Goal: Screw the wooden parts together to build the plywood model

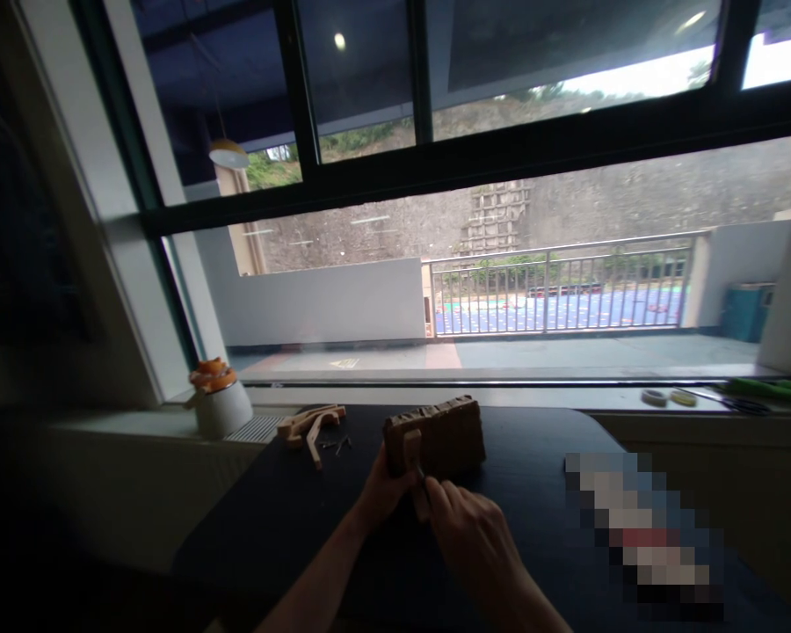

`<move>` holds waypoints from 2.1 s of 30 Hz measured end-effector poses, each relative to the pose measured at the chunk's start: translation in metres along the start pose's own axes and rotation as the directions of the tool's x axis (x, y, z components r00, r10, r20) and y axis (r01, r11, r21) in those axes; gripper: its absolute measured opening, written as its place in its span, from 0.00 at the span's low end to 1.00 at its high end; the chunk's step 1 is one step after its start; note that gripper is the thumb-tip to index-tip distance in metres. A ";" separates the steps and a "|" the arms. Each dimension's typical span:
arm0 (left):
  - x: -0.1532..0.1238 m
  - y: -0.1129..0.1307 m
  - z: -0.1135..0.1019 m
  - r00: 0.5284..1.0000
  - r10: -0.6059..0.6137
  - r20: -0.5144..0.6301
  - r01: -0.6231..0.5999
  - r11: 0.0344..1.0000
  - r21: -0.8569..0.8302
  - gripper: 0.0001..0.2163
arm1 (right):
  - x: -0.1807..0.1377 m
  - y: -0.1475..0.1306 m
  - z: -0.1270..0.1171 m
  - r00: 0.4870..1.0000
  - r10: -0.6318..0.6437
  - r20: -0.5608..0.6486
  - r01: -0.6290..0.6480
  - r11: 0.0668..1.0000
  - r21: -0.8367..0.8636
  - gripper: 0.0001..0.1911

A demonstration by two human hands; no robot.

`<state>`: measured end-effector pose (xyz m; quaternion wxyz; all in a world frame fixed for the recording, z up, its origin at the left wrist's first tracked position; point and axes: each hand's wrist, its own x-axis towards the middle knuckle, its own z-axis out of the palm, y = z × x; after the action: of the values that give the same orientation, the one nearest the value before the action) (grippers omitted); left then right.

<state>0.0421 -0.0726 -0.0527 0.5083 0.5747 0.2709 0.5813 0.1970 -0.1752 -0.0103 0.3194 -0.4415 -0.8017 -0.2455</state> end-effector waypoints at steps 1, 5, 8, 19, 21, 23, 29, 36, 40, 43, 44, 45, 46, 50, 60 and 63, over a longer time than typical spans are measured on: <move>0.000 0.000 0.000 1.000 0.000 0.000 0.000 1.000 -0.001 0.23 | 0.000 -0.002 0.001 1.000 0.007 -0.019 -0.007 1.000 0.020 0.13; 0.000 0.002 0.002 1.000 0.002 0.012 -0.001 1.000 -0.020 0.24 | 0.000 -0.009 0.004 0.976 0.216 -0.006 -0.213 0.966 0.144 0.13; 0.000 0.003 0.002 1.000 -0.004 0.018 0.004 1.000 -0.030 0.24 | 0.001 -0.010 0.003 0.873 0.470 0.129 -0.487 0.844 0.222 0.13; -0.001 0.004 0.002 1.000 -0.007 0.026 0.007 1.000 -0.004 0.25 | 0.004 -0.004 -0.009 0.909 0.377 0.176 -0.404 0.902 0.153 0.12; -0.001 0.005 0.002 1.000 -0.003 0.017 0.003 1.000 0.004 0.24 | 0.002 -0.002 -0.010 0.976 0.188 0.108 -0.201 0.970 0.134 0.11; -0.001 0.004 0.001 1.000 0.000 0.007 0.000 1.000 0.008 0.24 | 0.001 0.002 -0.010 0.996 0.053 0.075 -0.060 0.994 0.093 0.11; -0.001 -0.001 0.001 1.000 -0.004 0.009 0.004 1.000 -0.005 0.25 | -0.006 0.011 -0.003 0.995 0.095 0.029 -0.098 0.991 0.090 0.08; 0.001 -0.002 0.000 1.000 -0.012 0.021 0.012 1.000 -0.005 0.26 | -0.009 -0.002 0.003 0.826 0.477 0.301 -0.551 0.797 0.247 0.13; 0.000 -0.001 0.000 1.000 -0.011 0.016 0.012 1.000 -0.006 0.26 | -0.004 0.000 -0.002 0.797 0.479 0.366 -0.575 0.789 0.218 0.12; -0.001 0.002 0.001 1.000 -0.011 0.010 0.011 1.000 -0.005 0.26 | -0.001 0.002 -0.006 0.873 0.422 0.247 -0.467 0.869 0.167 0.08; -0.001 0.003 0.002 1.000 -0.012 0.007 0.012 1.000 -0.003 0.25 | 0.000 0.002 -0.008 0.904 0.376 0.203 -0.408 0.901 0.146 0.10; -0.001 0.004 0.002 1.000 -0.012 0.004 0.012 1.000 -0.001 0.25 | 0.000 0.002 -0.009 0.932 0.320 0.172 -0.343 0.931 0.122 0.09; -0.002 0.005 0.002 1.000 -0.011 -0.001 0.011 1.000 0.002 0.24 | 0.001 0.001 -0.010 0.953 0.262 0.154 -0.279 0.956 0.096 0.08; -0.002 0.008 0.003 1.000 -0.003 -0.011 0.003 1.000 0.012 0.24 | 0.004 0.000 -0.012 0.982 0.141 0.124 -0.146 0.989 0.029 0.10; 0.000 0.003 0.002 1.000 -0.005 0.013 0.005 1.000 -0.006 0.27 | -0.002 0.003 0.004 0.812 0.462 0.356 -0.577 0.725 0.375 0.12; 0.000 0.001 0.001 1.000 -0.007 0.014 0.007 1.000 -0.007 0.27 | -0.001 0.008 0.009 0.807 0.450 0.383 -0.586 0.688 0.428 0.17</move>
<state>0.0429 -0.0733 -0.0517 0.5145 0.5759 0.2672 0.5764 0.2019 -0.1660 -0.0158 0.3815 -0.5732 -0.7111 0.1421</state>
